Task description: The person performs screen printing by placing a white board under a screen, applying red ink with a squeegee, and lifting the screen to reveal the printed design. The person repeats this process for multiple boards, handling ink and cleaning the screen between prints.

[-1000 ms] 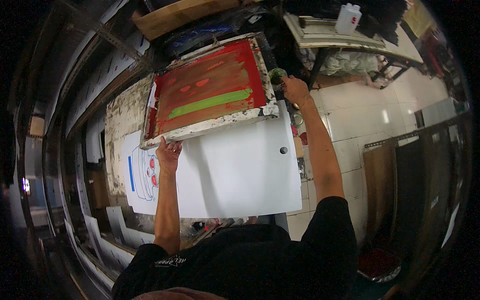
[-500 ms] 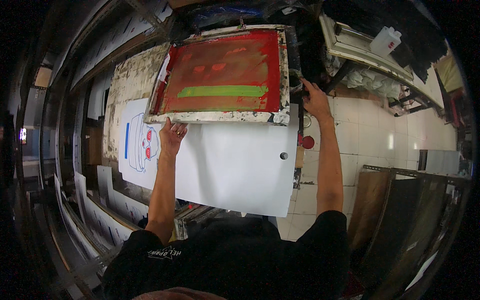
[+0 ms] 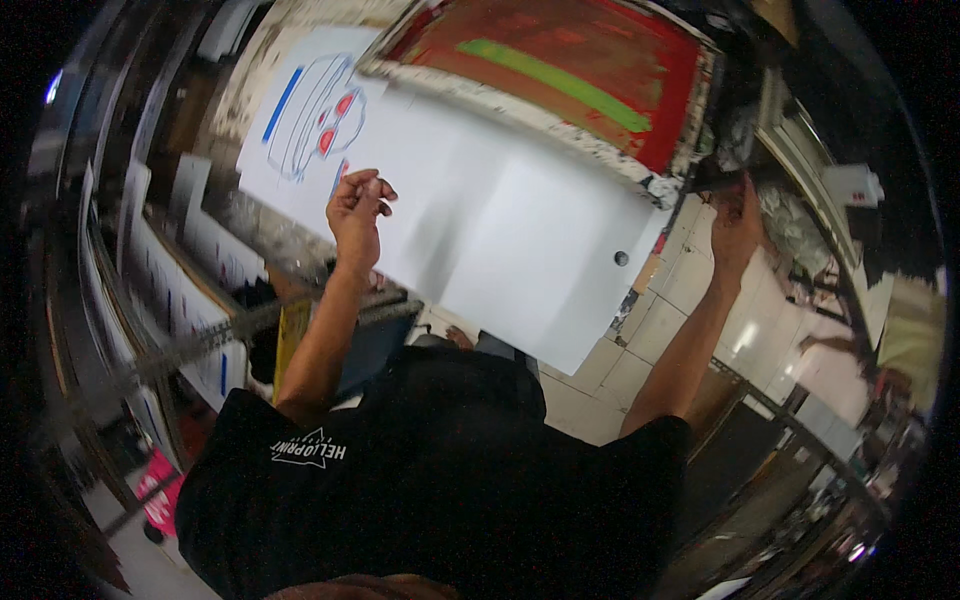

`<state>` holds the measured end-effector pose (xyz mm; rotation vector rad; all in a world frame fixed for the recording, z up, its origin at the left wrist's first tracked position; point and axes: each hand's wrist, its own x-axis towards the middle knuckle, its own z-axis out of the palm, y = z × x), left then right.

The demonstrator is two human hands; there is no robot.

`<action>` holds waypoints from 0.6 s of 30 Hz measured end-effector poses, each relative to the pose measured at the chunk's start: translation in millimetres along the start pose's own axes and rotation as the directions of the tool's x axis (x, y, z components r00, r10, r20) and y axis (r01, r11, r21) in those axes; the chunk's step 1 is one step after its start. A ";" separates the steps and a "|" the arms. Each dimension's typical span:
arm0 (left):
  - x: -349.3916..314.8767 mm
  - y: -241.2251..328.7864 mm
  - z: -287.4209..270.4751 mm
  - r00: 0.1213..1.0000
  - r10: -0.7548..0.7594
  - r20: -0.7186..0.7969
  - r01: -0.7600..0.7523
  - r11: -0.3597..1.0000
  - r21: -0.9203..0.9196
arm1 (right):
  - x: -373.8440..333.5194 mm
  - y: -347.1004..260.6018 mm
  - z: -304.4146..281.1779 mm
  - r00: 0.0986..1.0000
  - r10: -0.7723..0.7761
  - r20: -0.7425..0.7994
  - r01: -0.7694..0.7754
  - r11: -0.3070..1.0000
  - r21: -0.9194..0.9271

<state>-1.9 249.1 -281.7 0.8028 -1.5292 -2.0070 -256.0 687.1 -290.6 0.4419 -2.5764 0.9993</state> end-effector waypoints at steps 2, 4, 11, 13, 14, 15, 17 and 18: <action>-44.0 0.4 -33.8 0.998 0.068 0.000 -0.067 0.992 0.107 | -10.0 -47.2 -1.9 0.999 -0.041 -0.019 0.041 0.999 0.022; -82.2 -18.6 -72.5 0.991 0.113 -0.067 -0.099 0.977 0.186 | -27.6 -96.0 -1.3 0.998 -0.057 0.037 0.057 0.998 0.004; -210.7 -149.3 -245.9 0.958 -0.233 -0.168 0.279 0.897 0.343 | -156.1 -281.7 72.6 0.806 -0.368 0.463 0.197 0.905 0.376; -252.0 -211.2 -291.9 0.908 -0.340 -0.243 0.416 0.797 0.438 | -217.8 -308.6 101.8 0.621 -0.407 0.670 0.051 0.874 0.483; -273.7 -234.0 -307.6 0.880 -0.391 -0.271 0.475 0.761 0.442 | -246.1 -319.5 114.1 0.483 -0.372 0.793 -0.022 0.900 0.435; -293.4 -246.9 -317.4 0.826 -0.473 -0.307 0.564 0.708 0.425 | -273.8 -318.7 130.5 0.318 -0.366 0.874 -0.057 0.913 0.403; -354.8 -284.0 -335.9 0.713 -0.596 -0.371 0.697 0.538 0.475 | -324.9 -302.3 161.5 0.026 -0.290 0.957 0.143 0.948 0.283; -386.3 -302.1 -342.8 0.666 -0.646 -0.371 0.721 0.432 0.542 | -355.6 -276.3 176.8 -0.041 -0.227 0.973 0.251 0.940 0.230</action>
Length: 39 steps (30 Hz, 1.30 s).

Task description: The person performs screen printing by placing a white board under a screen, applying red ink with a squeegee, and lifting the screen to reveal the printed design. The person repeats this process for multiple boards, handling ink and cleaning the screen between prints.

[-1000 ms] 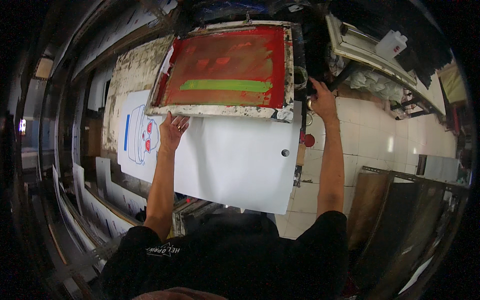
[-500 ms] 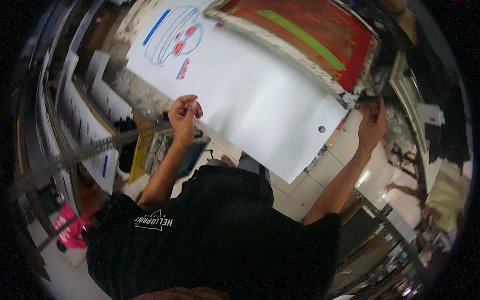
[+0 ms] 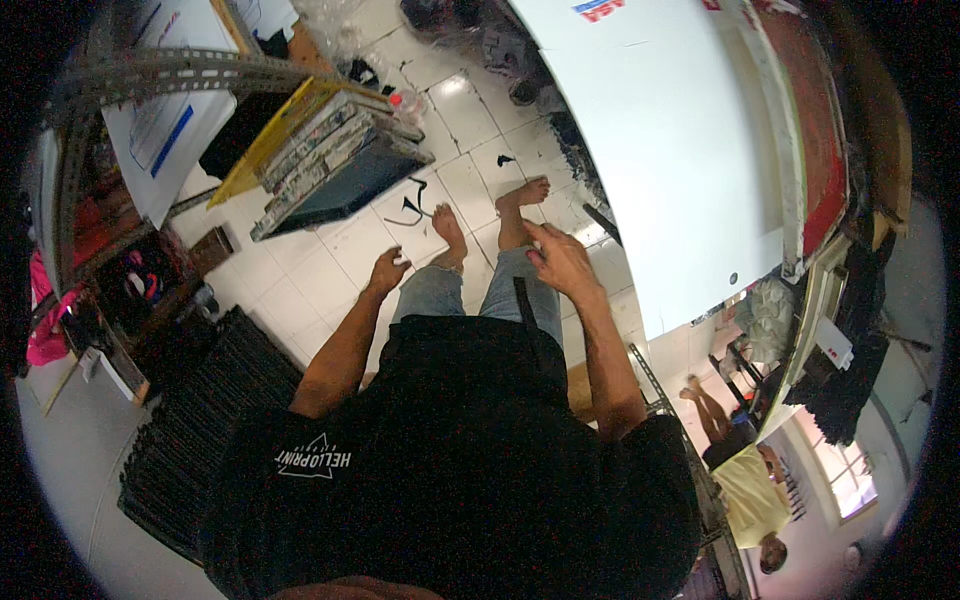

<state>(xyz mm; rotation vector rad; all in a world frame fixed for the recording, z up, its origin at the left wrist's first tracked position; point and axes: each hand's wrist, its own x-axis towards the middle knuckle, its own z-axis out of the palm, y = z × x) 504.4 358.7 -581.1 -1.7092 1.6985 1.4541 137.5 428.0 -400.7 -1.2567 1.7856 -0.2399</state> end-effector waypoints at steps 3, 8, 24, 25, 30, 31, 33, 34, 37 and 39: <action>-21.5 -61.9 18.8 0.978 -0.137 0.160 0.151 0.985 -0.082 | 21.0 54.5 84.6 0.972 0.128 0.199 -0.115 0.991 -0.073; -30.8 -94.2 58.1 0.937 -0.240 0.252 0.296 0.931 -0.213 | 39.8 164.2 196.6 0.934 0.284 0.216 -0.285 0.958 -0.028; 154.1 -68.3 211.8 0.913 -0.005 0.407 -0.058 0.988 0.143 | 139.9 385.5 300.2 0.800 0.592 0.100 -0.598 0.800 0.053; 168.1 -48.2 214.0 0.902 -0.005 0.431 -0.078 0.982 0.173 | 152.3 395.7 296.0 0.814 0.578 0.064 -0.578 0.816 -0.009; 214.1 27.2 218.8 0.882 0.213 0.421 -0.312 0.933 0.180 | 170.1 542.6 275.4 0.871 0.452 -0.195 -0.475 0.874 -0.097; 226.5 36.1 221.7 0.865 0.296 0.406 -0.388 0.907 0.163 | 163.5 588.9 268.6 0.867 0.441 -0.230 -0.480 0.865 -0.149; 245.0 51.6 216.6 0.867 0.316 0.386 -0.411 0.892 0.191 | 218.9 581.8 250.8 0.970 0.081 -0.230 -0.212 0.746 -0.631; 255.3 63.6 209.9 0.852 0.352 0.388 -0.450 0.870 0.199 | 232.0 587.7 243.6 0.948 -0.125 -0.291 -0.124 0.699 -0.704; 298.7 98.4 205.7 0.718 0.653 0.242 -0.690 0.714 0.119 | 192.2 729.9 212.3 0.767 0.512 -0.388 -0.315 0.826 0.467; 326.7 113.4 205.1 0.747 0.617 0.247 -0.664 0.712 0.229 | 248.8 676.9 251.4 0.857 0.167 -0.487 -0.285 0.942 -0.179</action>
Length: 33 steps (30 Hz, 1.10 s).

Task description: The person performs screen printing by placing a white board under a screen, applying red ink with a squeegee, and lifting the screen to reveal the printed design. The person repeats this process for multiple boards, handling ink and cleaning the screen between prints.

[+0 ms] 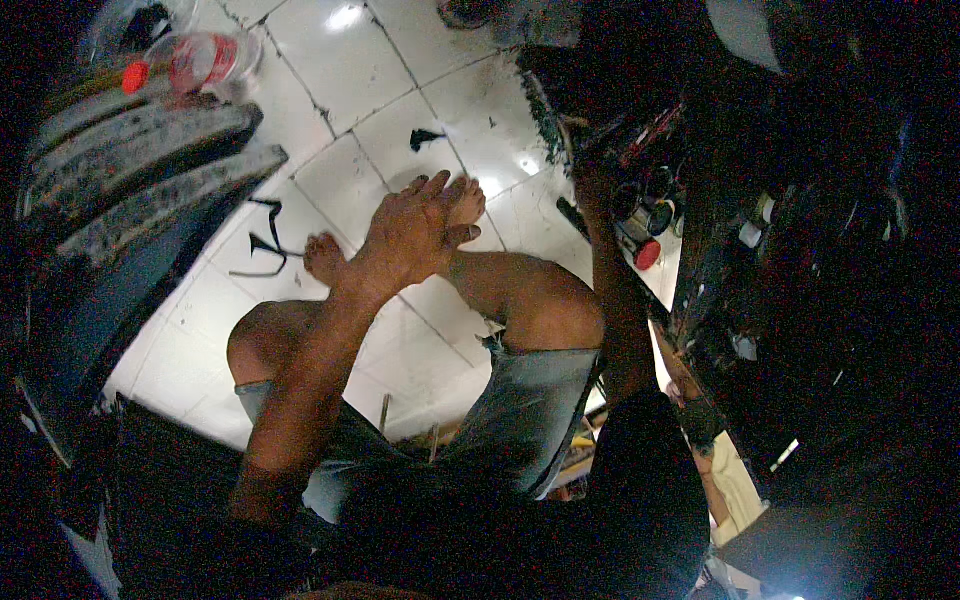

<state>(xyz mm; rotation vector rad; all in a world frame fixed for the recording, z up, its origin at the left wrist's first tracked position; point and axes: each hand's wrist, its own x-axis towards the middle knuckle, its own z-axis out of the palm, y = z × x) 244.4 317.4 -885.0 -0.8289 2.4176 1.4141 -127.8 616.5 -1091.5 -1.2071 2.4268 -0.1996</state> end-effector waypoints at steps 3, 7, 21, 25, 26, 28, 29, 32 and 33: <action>35.4 -5.0 -10.0 1.000 0.015 0.026 -0.018 0.994 0.106 | 16.5 -58.4 1.3 0.930 -0.333 -0.159 0.259 0.896 -0.362; 82.5 -7.2 -9.3 0.991 0.127 0.045 -0.134 0.972 0.194 | 21.3 -57.4 1.3 0.931 -0.161 -0.327 0.095 0.973 -0.210; 153.6 -67.0 34.8 0.917 0.177 0.357 -0.340 0.816 0.467 | 68.6 -63.2 -22.5 0.722 0.554 -0.414 -0.669 0.710 -0.218; 160.4 -41.1 42.2 0.862 0.208 0.463 -0.420 0.805 0.420 | 62.4 -13.8 -41.8 0.760 0.418 -0.498 -0.632 0.656 -0.413; 162.0 -36.4 49.3 0.845 0.244 0.476 -0.457 0.791 0.407 | 49.5 20.7 -47.9 0.772 0.338 -0.538 -0.610 0.632 -0.478; 161.9 -46.7 50.0 0.855 0.236 0.462 -0.448 0.785 0.429 | 57.6 19.0 -44.4 0.814 0.330 -0.478 -0.561 0.661 -0.498; 159.3 -59.5 45.0 0.876 0.201 0.438 -0.409 0.790 0.457 | 76.7 -16.3 -47.6 0.836 0.396 -0.380 -0.541 0.709 -0.452; 160.8 -63.8 41.0 0.876 0.229 0.424 -0.422 0.788 0.448 | 71.5 -23.0 -54.5 0.875 0.276 -0.398 -0.449 0.771 -0.451; 162.4 -64.7 40.0 0.876 0.239 0.419 -0.426 0.790 0.440 | 70.0 -22.0 -52.6 0.879 0.171 -0.444 -0.393 0.788 -0.474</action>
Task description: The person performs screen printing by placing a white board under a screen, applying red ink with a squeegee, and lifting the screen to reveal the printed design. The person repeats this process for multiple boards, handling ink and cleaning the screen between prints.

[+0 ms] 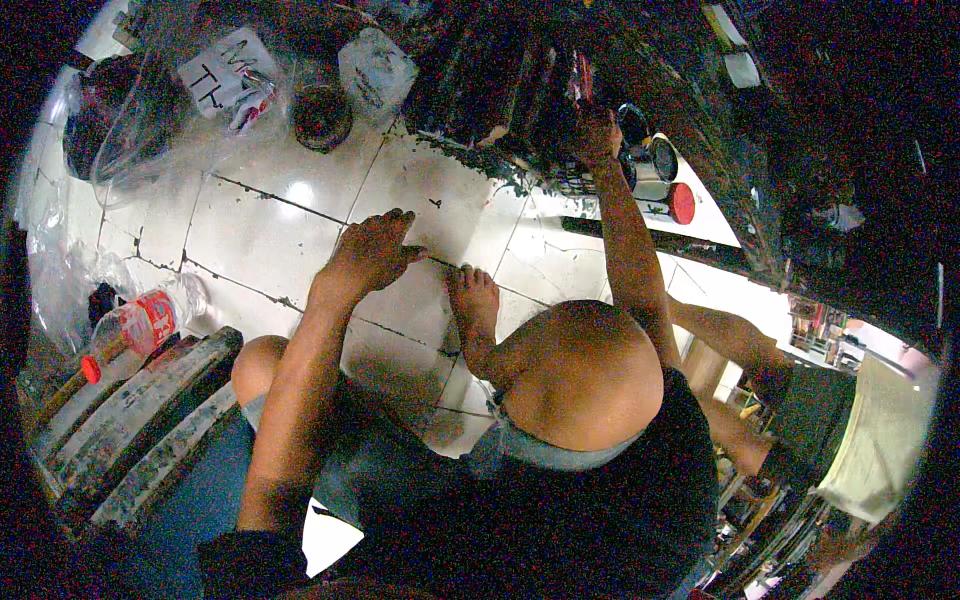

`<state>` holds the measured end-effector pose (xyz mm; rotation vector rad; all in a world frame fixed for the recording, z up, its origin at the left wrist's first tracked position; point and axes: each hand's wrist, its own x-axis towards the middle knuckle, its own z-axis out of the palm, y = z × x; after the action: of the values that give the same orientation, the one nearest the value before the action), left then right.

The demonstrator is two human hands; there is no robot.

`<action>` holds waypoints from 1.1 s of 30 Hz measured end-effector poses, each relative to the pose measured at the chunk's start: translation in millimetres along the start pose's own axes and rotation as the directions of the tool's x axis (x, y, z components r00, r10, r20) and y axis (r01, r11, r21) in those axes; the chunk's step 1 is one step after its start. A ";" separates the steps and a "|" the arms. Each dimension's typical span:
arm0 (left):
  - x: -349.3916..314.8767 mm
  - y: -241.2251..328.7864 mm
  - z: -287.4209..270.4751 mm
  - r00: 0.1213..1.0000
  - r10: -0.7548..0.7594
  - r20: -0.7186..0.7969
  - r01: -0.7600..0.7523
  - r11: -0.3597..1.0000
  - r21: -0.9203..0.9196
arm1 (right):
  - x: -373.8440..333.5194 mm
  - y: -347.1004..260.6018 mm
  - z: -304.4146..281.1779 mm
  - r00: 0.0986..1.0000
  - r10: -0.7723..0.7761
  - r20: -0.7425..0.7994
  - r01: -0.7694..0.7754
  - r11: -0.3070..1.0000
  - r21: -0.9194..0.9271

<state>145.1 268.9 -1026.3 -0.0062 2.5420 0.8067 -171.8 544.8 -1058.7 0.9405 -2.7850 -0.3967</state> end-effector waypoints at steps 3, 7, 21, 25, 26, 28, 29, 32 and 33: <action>3.6 1.1 -5.0 1.000 0.002 0.000 -0.002 1.000 -0.007 | 8.4 13.4 26.4 0.996 -0.001 0.089 0.009 0.996 -0.090; 5.5 -0.2 -8.2 1.000 0.004 0.014 -0.003 0.998 -0.058 | 19.5 13.7 27.4 0.988 0.046 0.145 -0.036 0.997 -0.068; -6.4 -4.8 -19.2 0.998 -0.052 -0.029 0.049 0.995 -0.082 | 58.3 22.3 -29.6 0.982 0.181 -0.044 -0.177 0.980 0.091; -6.3 -4.6 -20.8 0.997 -0.080 0.000 0.080 0.992 -0.096 | 50.7 -6.8 -9.5 0.986 0.092 0.139 -0.102 0.993 0.063; -6.6 -1.5 -22.4 0.997 -0.079 0.002 0.079 0.992 -0.095 | 48.2 -8.4 -3.7 0.981 0.084 0.172 -0.094 0.994 0.050; -4.0 2.7 -22.9 0.998 -0.062 0.005 0.062 0.993 -0.101 | 44.5 -5.8 6.1 0.974 0.091 0.209 -0.101 0.994 0.037; -3.2 0.5 -21.9 0.998 -0.056 0.006 0.057 0.993 -0.107 | 44.8 -8.6 10.3 0.970 0.089 0.226 -0.100 0.994 0.039; -0.5 -1.9 -20.5 0.999 -0.038 -0.014 0.036 0.990 -0.134 | 39.7 -6.9 23.6 0.964 0.092 0.251 -0.106 0.993 0.042; -4.4 -4.9 -19.9 0.998 -0.056 -0.025 0.052 0.988 -0.148 | 43.2 -15.1 26.2 0.963 0.080 0.258 -0.098 0.993 0.058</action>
<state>141.1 253.4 -1012.7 -0.1353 2.4919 0.9776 -203.6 511.8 -1084.7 0.8265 -3.0799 -0.4374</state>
